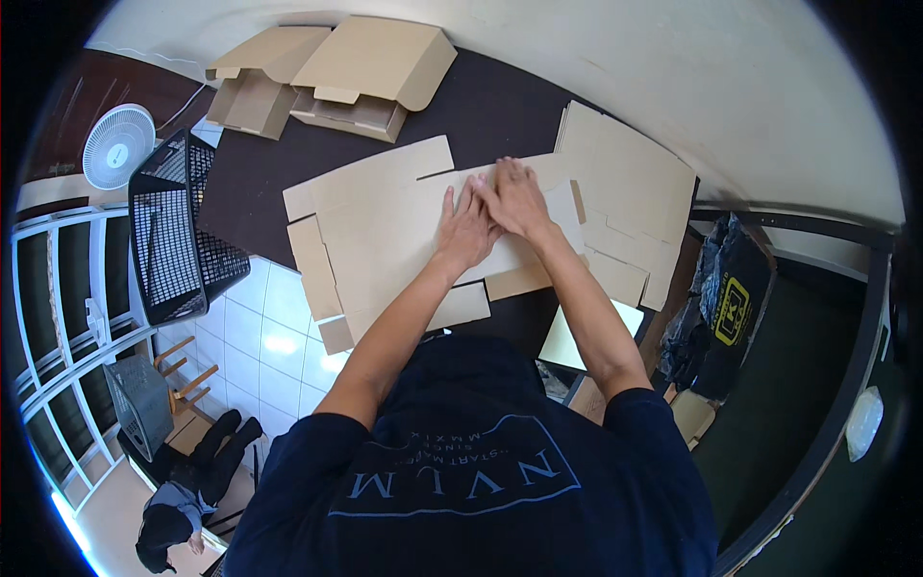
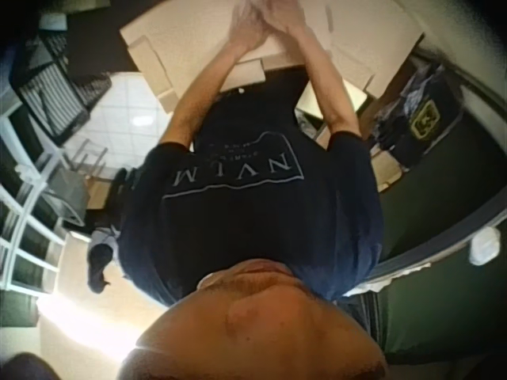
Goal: The person assembles storage boxes by folding flat cardboard templates by hand.
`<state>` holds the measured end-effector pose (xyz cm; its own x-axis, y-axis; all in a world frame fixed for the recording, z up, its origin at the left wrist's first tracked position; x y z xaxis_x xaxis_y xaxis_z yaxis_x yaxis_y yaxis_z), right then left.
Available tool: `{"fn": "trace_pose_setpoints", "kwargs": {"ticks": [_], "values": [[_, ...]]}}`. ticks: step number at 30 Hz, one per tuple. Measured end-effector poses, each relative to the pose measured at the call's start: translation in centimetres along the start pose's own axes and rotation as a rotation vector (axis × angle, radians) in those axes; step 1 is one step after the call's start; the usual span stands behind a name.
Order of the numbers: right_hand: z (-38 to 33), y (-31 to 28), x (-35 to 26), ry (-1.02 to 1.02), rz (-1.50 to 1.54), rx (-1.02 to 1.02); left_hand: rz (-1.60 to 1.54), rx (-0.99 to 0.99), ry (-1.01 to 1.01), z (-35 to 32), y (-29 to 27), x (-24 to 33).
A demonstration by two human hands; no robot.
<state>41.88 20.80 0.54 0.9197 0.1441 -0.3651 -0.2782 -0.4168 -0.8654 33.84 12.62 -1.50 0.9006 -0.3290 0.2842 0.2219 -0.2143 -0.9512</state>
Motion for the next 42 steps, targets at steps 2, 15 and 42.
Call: {"fn": "trace_pose_setpoints", "kwargs": {"ticks": [2, 15, 42], "values": [[-0.2, 0.3, 2.0, 0.08, -0.003, 0.002, -0.025, -0.104, -0.017, -0.6, 0.5, 0.3], [2.1, -1.9, 6.2, 0.109, -0.193, -0.045, -0.008, 0.005, -0.021, -0.1, 0.6, 0.0], [-9.3, 1.4, 20.0, 0.651, 0.569, 0.165, -0.562, 0.653, -1.073, -29.8, 0.3, -17.6]]}}
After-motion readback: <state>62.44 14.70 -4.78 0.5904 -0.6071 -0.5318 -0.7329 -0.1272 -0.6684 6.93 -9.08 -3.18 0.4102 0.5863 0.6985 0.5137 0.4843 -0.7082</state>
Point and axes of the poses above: each hand's wrist, its own z-axis towards the middle knuckle, its own y-axis out of the palm, x = y × z, the point moved 5 cm from there along z, towards the middle knuckle, and after that the axes turned 14 degrees about y, right-handed, at the moved point
